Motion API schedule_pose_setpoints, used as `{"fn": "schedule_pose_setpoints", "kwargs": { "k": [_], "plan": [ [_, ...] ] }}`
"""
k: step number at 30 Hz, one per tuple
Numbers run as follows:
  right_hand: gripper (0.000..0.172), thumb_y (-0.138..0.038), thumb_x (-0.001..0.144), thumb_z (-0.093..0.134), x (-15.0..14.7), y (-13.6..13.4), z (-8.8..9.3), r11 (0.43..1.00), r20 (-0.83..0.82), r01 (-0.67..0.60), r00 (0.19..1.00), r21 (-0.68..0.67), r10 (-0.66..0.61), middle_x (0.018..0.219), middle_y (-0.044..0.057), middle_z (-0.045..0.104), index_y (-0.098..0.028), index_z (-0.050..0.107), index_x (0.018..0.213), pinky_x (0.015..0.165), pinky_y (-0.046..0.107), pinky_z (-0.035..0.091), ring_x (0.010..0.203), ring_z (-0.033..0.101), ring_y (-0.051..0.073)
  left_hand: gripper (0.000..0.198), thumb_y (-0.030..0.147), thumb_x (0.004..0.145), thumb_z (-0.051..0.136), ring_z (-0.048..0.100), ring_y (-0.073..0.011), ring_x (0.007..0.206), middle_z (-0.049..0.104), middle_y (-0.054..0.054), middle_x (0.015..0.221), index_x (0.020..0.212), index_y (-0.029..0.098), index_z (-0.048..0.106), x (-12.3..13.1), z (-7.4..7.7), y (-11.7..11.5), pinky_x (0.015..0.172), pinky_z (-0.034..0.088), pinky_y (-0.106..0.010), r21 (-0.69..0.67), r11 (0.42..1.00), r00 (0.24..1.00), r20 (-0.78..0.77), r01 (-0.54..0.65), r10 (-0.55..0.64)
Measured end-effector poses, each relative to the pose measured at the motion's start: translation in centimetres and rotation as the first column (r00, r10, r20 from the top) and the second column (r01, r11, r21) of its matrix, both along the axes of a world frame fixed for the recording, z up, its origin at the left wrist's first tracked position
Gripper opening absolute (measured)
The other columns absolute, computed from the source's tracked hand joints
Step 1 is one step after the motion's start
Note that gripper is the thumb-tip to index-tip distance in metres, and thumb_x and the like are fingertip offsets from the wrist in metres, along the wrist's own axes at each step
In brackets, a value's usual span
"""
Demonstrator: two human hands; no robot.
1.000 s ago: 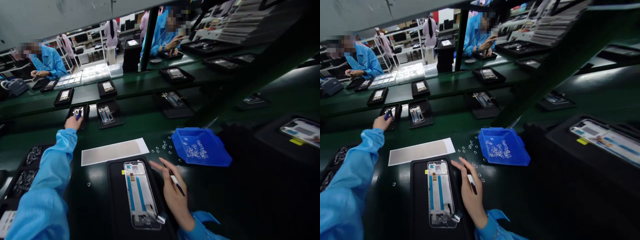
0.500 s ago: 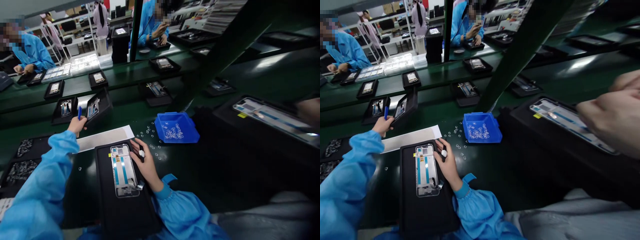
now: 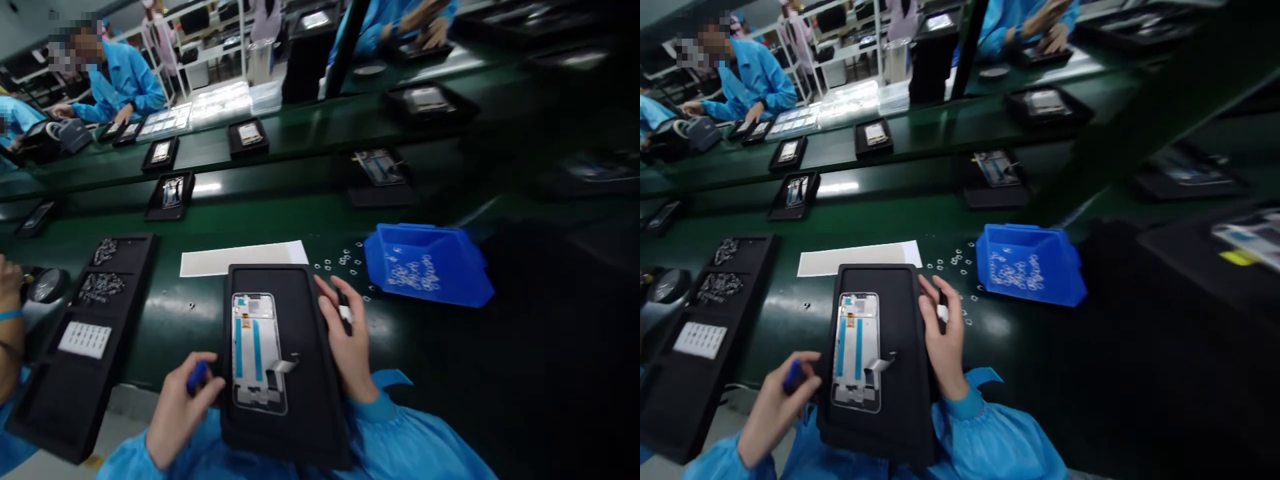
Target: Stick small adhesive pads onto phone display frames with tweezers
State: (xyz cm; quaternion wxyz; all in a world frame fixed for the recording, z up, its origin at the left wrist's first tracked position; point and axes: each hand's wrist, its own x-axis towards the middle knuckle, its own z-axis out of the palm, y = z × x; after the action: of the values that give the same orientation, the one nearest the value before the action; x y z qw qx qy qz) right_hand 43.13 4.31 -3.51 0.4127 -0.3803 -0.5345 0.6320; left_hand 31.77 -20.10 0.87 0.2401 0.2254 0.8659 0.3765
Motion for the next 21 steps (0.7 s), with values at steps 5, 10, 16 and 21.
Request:
{"fn": "schedule_pose_setpoints", "kwargs": {
  "k": [5,10,16,21],
  "plan": [
    [0.037,-0.036,0.092,0.063,0.2,0.8,2.6,0.964,-0.044,0.111,0.994,0.241,-0.103,0.118,0.009,0.071,-0.023,0.056,0.126,0.107,0.050,0.045,0.118,0.065,0.025,0.032,0.047,0.079,0.062,0.067,-0.0252,0.090,0.073,-0.007,0.094,0.098,0.024,0.074,-8.5,-1.8,0.9,0.083,0.052,-0.033,-0.049,0.991,0.933,-0.345,-0.127,0.103],
    [0.030,-0.032,0.090,0.065,0.3,1.6,7.3,0.866,0.217,-0.219,0.967,0.449,0.132,0.109,0.008,0.075,-0.025,0.062,0.119,0.098,0.046,0.053,0.105,0.071,0.027,0.018,0.039,0.076,0.068,0.068,-0.0224,0.084,0.072,-0.005,0.088,0.085,0.026,0.075,-12.4,-4.0,2.6,0.078,0.050,-0.029,-0.095,0.994,0.956,-0.294,-0.046,0.016],
    [0.027,-0.033,0.090,0.059,-3.9,1.5,10.2,0.587,0.423,-0.681,0.732,0.438,0.534,0.103,0.004,0.076,-0.025,0.064,0.116,0.080,0.036,0.059,0.097,0.073,0.025,0.033,0.050,0.080,0.060,0.064,-0.0170,0.054,0.072,-0.003,0.077,0.090,0.020,0.071,-13.2,-4.4,2.7,0.060,0.050,-0.028,-0.054,0.997,0.985,-0.170,-0.051,0.041],
    [0.031,-0.016,0.087,0.055,-8.7,0.1,9.8,0.438,0.492,-0.820,0.571,0.367,0.657,0.092,0.003,0.076,-0.024,0.065,0.115,0.065,0.027,0.053,0.081,0.073,0.020,0.032,0.051,0.075,0.063,0.061,-0.0168,0.050,0.071,-0.003,0.071,0.083,0.021,0.070,-13.9,-4.5,3.2,0.060,0.050,-0.029,-0.006,0.996,0.986,-0.141,-0.091,0.089]
  ]
}}
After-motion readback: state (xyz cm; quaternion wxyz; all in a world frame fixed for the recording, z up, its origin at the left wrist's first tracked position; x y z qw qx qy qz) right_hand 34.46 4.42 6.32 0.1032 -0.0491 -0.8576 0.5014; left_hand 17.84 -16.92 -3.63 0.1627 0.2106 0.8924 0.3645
